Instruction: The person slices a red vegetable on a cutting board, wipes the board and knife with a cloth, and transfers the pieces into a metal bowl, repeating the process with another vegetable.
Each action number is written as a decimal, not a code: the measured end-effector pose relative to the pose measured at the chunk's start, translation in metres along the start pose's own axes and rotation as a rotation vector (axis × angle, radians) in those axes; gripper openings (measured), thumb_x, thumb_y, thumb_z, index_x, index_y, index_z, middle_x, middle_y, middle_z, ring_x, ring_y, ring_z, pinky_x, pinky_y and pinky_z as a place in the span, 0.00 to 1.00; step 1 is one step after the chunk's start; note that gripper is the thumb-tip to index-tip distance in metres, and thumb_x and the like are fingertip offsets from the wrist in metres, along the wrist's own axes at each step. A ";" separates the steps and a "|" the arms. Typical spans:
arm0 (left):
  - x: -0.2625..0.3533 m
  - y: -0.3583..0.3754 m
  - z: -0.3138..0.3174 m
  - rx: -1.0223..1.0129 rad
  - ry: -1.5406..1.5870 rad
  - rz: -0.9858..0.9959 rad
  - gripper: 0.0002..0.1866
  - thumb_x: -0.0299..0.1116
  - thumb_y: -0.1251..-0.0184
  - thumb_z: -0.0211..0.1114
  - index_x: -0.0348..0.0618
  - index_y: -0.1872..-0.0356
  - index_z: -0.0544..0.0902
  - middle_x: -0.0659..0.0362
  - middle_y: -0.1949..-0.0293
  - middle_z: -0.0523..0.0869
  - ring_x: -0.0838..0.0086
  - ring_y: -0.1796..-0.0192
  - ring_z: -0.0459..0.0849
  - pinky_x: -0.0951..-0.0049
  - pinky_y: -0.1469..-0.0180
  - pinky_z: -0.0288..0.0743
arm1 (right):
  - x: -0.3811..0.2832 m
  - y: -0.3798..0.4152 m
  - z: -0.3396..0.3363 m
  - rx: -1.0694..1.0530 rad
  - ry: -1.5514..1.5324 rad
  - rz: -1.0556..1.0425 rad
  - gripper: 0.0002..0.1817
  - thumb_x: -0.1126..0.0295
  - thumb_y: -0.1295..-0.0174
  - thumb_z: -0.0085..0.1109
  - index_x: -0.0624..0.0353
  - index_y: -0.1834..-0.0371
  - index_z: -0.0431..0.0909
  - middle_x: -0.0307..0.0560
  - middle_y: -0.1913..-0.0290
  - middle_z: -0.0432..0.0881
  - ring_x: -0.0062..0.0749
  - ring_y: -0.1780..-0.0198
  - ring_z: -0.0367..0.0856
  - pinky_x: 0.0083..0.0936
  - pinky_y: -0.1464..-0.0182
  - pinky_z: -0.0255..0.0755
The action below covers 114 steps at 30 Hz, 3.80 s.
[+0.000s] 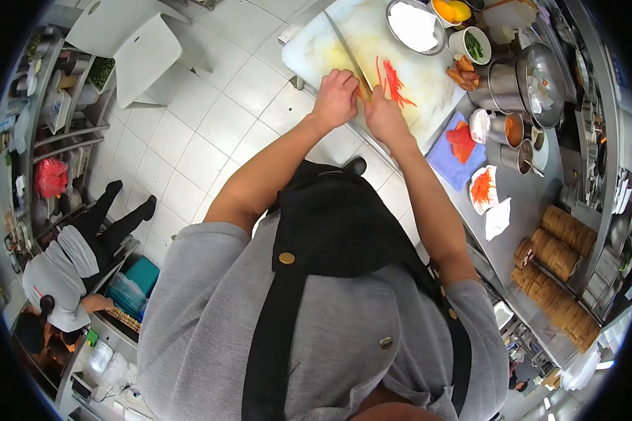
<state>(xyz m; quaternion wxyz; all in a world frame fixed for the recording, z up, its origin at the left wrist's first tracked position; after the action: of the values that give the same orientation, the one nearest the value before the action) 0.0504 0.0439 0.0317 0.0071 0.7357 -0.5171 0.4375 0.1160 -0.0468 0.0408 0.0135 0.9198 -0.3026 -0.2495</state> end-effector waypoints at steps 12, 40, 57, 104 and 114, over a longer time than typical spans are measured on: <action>-0.002 0.002 -0.003 0.061 0.022 0.007 0.10 0.21 0.50 0.63 0.39 0.65 0.78 0.51 0.61 0.76 0.55 0.56 0.74 0.58 0.54 0.69 | 0.004 0.049 0.006 -0.054 0.042 0.051 0.15 0.68 0.35 0.54 0.67 0.56 0.62 0.70 0.76 0.78 0.68 0.71 0.79 0.55 0.66 0.74; 0.000 0.001 -0.005 0.104 0.032 -0.009 0.09 0.18 0.54 0.63 0.37 0.68 0.79 0.50 0.63 0.77 0.53 0.58 0.74 0.57 0.55 0.71 | 0.000 0.025 0.017 -0.062 -0.028 0.082 0.15 0.67 0.34 0.51 0.65 0.53 0.62 0.71 0.71 0.80 0.68 0.64 0.81 0.56 0.60 0.75; -0.005 0.004 -0.001 0.154 0.071 0.004 0.08 0.19 0.53 0.64 0.36 0.68 0.80 0.49 0.61 0.76 0.52 0.56 0.74 0.56 0.52 0.71 | 0.010 0.053 0.004 -0.049 0.046 0.032 0.14 0.67 0.35 0.53 0.66 0.56 0.64 0.69 0.74 0.80 0.65 0.69 0.82 0.53 0.66 0.77; 0.009 -0.012 0.011 -0.088 -0.188 -0.027 0.07 0.25 0.50 0.64 0.41 0.67 0.80 0.52 0.60 0.78 0.54 0.56 0.75 0.55 0.56 0.69 | 0.048 0.037 -0.036 -0.066 -0.040 0.157 0.19 0.63 0.36 0.55 0.66 0.49 0.65 0.68 0.62 0.82 0.63 0.59 0.82 0.50 0.57 0.75; 0.105 -0.027 0.033 -0.193 -0.291 0.357 0.20 0.28 0.51 0.65 0.39 0.53 0.79 0.53 0.34 0.66 0.52 0.29 0.58 0.40 0.42 0.57 | 0.045 0.045 -0.070 0.188 0.032 0.124 0.15 0.73 0.44 0.53 0.66 0.53 0.69 0.65 0.62 0.83 0.55 0.59 0.85 0.46 0.56 0.78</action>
<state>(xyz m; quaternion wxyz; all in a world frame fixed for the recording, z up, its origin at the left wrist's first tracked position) 0.1012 -0.0385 0.0917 -0.0747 0.6837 -0.6739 0.2699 0.1550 -0.1177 0.0892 -0.0524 0.9003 -0.3808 -0.2043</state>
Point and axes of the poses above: each hand's wrist, its own y-axis away from the middle knuckle, its own z-axis out of the palm, x = y × z, the point moved 8 cm from there along -y, towards the middle knuckle
